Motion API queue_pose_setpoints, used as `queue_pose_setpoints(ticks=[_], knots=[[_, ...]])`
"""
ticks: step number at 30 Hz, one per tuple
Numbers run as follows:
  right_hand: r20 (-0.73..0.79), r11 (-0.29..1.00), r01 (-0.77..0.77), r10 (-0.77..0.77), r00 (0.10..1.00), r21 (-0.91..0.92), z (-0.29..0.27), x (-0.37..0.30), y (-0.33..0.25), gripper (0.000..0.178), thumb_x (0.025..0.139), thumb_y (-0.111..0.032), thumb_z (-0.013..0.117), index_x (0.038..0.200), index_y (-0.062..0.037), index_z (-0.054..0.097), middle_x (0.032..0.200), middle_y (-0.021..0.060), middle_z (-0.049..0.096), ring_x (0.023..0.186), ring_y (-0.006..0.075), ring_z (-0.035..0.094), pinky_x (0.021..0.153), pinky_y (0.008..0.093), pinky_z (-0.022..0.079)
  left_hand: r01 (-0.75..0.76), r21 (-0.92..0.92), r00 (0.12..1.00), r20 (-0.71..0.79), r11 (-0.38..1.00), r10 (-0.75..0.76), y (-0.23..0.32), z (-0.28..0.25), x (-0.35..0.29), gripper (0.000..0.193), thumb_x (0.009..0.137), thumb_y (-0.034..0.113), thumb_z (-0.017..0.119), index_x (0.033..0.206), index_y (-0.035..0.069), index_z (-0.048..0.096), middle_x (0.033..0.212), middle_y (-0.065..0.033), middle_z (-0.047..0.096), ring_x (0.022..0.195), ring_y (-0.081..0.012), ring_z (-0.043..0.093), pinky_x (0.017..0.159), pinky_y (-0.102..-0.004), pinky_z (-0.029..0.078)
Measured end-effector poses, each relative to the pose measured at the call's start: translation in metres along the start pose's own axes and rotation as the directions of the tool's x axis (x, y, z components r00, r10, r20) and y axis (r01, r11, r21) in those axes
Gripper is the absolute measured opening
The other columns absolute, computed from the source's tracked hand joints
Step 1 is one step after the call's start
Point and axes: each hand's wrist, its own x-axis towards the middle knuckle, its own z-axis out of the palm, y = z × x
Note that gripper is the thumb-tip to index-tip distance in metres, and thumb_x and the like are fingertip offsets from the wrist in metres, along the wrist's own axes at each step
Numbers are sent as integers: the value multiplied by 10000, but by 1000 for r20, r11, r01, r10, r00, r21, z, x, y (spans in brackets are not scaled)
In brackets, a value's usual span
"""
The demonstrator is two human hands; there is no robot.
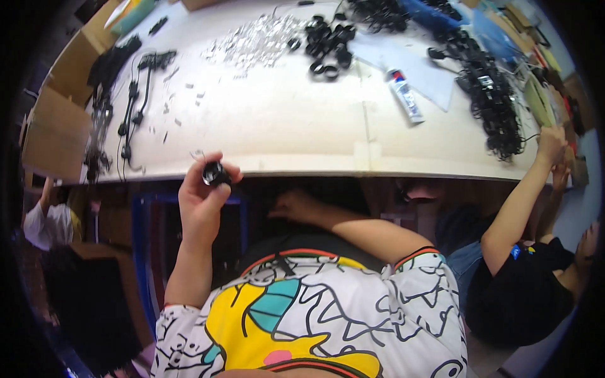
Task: The person assembles small electronic components and small plastic parts by applying adhesive from a tube and fitting the pieces together by hand.
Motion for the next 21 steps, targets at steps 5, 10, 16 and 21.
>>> queue_pose_setpoints(ticks=[5, 10, 16, 21], knots=[[89, 992, -118, 120, 989, -34, -5, -3, 1, 273, 807, -305, 577, 739, -45, 626, 675, 110, 603, 584, 156, 577, 568, 308, 472, 70, 120, 997, 27, 990, -74, 5, 3, 0, 528, 637, -59, 677, 1132, 7, 507, 890, -60, 593, 813, -87, 536, 717, -208, 445], [170, 950, -310, 299, 939, 43, -8, -11, -4, 253, 836, -300, 519, 883, -82, 639, 741, 69, 626, 681, 152, 570, 661, 308, 457, 79, 137, 993, 80, 987, -90, 11, 11, 4, 437, 675, -45, 681, 1078, 14, 525, 882, -18, 564, 809, -61, 521, 709, -187, 449], [212, 962, -260, 237, 948, 86, -7, -10, 14, 267, 855, -298, 481, 910, -85, 631, 810, 75, 622, 718, 167, 566, 688, 315, 453, 16, 169, 946, 315, 985, -70, 7, 2, 8, 346, 728, -48, 618, 1053, 3, 511, 933, -47, 551, 849, -70, 523, 732, -184, 456], [206, 984, -180, 175, 963, 5, -2, -9, 33, 255, 861, -264, 462, 949, -78, 612, 834, 89, 617, 741, 185, 568, 717, 323, 448, 83, 207, 933, 328, 975, -150, 16, 8, 5, 356, 721, -57, 610, 1060, 2, 516, 921, -56, 554, 828, -69, 526, 713, -183, 462]])
